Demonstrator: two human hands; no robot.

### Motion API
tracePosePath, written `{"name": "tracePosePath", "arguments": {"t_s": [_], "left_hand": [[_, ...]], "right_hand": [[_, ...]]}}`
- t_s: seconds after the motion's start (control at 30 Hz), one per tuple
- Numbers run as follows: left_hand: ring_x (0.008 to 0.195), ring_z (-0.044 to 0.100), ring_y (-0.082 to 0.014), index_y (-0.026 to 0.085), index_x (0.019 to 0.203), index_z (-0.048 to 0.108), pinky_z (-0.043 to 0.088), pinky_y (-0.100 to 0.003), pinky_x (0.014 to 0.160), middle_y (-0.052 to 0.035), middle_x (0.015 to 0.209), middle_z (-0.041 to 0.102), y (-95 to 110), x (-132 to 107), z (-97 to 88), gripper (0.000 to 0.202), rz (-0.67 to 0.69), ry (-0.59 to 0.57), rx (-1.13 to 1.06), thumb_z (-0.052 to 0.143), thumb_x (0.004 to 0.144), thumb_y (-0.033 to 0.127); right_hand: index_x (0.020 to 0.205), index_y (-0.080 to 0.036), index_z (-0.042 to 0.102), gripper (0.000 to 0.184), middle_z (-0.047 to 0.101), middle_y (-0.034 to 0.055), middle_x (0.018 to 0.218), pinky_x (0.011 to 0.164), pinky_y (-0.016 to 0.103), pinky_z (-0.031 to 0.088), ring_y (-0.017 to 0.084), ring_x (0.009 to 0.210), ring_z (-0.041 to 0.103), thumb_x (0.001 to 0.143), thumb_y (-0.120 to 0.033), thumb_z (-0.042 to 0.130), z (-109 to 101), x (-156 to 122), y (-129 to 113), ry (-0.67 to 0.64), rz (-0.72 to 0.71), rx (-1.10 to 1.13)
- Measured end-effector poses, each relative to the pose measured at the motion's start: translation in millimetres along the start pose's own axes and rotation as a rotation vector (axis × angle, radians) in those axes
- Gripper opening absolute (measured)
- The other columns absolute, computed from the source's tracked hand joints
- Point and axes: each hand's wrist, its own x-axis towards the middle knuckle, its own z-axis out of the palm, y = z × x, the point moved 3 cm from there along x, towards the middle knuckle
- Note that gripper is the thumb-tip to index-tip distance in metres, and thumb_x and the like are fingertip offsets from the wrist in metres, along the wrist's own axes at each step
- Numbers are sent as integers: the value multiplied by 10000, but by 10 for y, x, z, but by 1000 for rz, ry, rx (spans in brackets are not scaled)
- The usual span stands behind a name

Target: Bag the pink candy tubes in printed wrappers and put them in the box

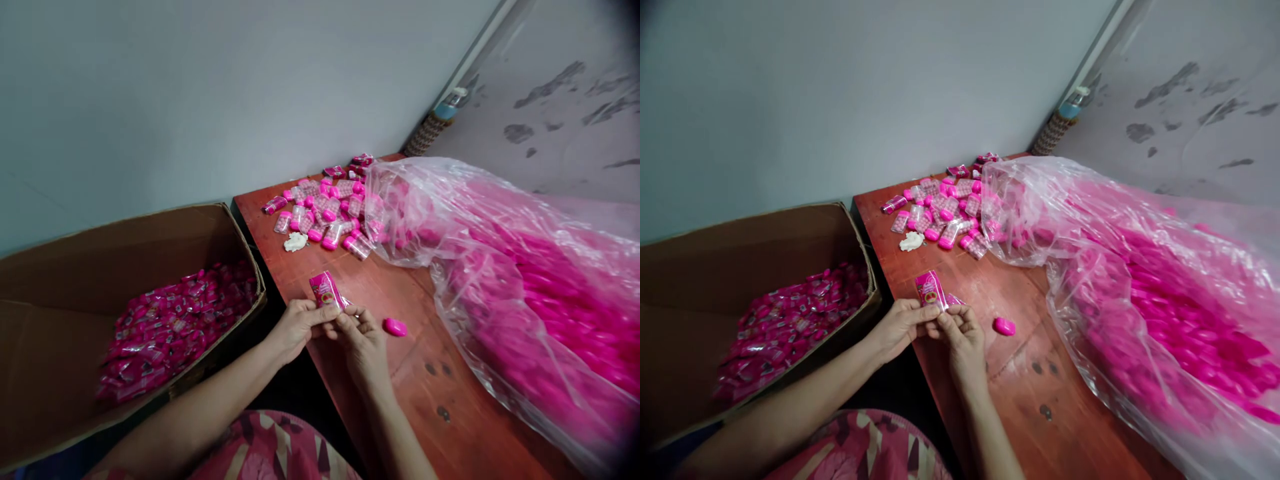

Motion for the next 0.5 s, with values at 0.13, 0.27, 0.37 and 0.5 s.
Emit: {"name": "tracePosePath", "arguments": {"t_s": [0.13,0.27,0.37,0.5], "left_hand": [[620,617,-151,65,700,674,510,-280,647,-86,687,663,136,-135,-97,191,108,92,-60,734,628,231],[879,634,-231,118,810,675,478,-363,832,-119,938,682,465,-310,-353,289,431,323,-172,696,659,363],[963,606,-252,127,860,686,444,-346,882,-126,1002,668,514,-303,-358,296,450,366,3,701,652,336],[1169,464,-245,221,803,706,296,-323,1017,-69,1065,650,262,-88,-115,379,350,215,381,766,476,38]], "right_hand": [[825,-193,541,227,648,-15,667,535,239,503,131,580,624,688,-269,705,62,38,-55,-37,19,-29],[788,-174,559,185,662,25,704,513,238,483,131,566,613,742,-329,649,-110,62,-247,31,-64,-128],[777,-174,567,188,659,27,720,507,234,475,122,549,596,754,-349,631,-337,71,-357,114,-102,-202],[776,-177,574,197,645,15,706,502,217,469,113,544,586,744,-360,638,-535,7,-360,168,-98,-244]]}}
